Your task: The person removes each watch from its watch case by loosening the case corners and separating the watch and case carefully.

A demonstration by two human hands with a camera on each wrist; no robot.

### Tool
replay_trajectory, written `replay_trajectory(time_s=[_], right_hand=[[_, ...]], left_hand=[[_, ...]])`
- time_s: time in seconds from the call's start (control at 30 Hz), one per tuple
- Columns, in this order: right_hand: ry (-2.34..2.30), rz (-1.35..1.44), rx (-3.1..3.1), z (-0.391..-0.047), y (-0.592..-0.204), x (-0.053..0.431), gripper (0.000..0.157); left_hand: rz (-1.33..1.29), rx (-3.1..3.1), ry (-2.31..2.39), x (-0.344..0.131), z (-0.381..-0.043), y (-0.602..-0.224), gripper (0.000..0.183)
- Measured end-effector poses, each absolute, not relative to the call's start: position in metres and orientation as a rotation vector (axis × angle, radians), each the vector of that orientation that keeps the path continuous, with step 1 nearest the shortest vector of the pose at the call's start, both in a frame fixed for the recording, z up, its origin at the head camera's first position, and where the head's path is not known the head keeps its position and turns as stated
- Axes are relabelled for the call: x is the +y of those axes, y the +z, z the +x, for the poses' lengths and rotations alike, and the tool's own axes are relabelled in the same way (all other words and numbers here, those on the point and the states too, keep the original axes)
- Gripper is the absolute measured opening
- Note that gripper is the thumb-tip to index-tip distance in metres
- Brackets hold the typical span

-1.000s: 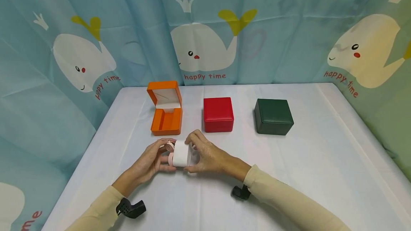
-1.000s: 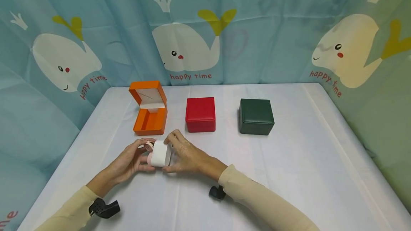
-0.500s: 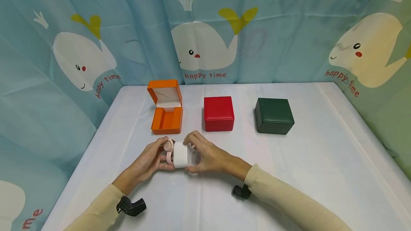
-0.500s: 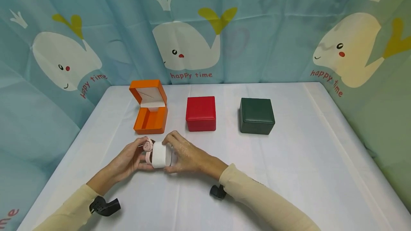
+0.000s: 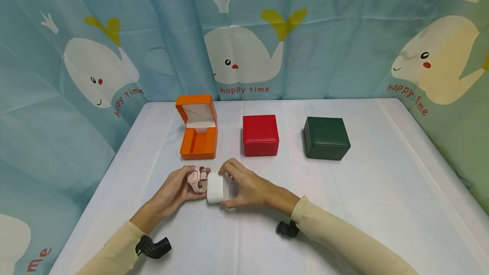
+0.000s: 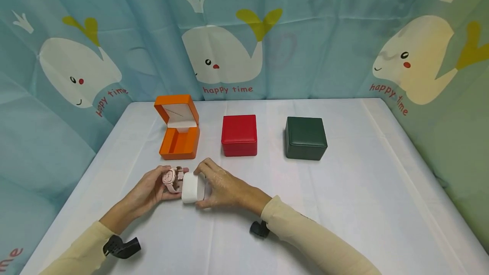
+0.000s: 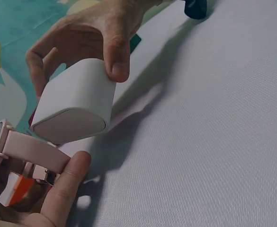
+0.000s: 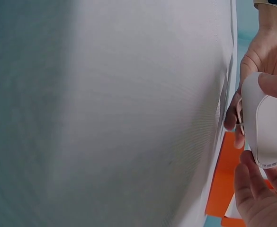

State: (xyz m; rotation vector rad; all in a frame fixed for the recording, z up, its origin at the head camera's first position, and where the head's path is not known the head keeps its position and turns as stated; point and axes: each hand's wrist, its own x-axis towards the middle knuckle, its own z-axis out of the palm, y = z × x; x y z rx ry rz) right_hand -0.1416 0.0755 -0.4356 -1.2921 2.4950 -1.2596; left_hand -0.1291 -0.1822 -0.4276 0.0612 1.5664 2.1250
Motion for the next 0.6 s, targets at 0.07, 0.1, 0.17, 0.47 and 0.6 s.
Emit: replay_trajectory(time_s=[0.07,0.1,0.17,0.47,0.6], right_hand=[[-1.258,-1.281,2.491,-0.1411,-0.4352,0.0757,0.068],[-1.257,-1.274,2.489,-0.1409,-0.4350,0.0758,0.067],[-1.254,-1.254,2.481,-0.1404,-0.4343,0.0758,0.067],[-1.231,-1.163,2.418,-0.1365,-0.4337,0.0746,0.067],[-1.235,-1.167,2.402,-0.1355,-0.4337,0.0739,0.066]], left_hand=[[0.059,1.605,2.128,-0.1824,-0.1294,-0.4288,0.037],[0.053,1.628,2.128,-0.1825,-0.1298,-0.4295,0.034],[0.045,1.670,2.121,-0.1826,-0.1308,-0.4308,0.031],[-0.040,1.883,2.025,-0.1837,-0.1299,-0.4334,0.033],[-0.117,2.050,1.947,-0.1835,-0.1287,-0.4343,0.034]])
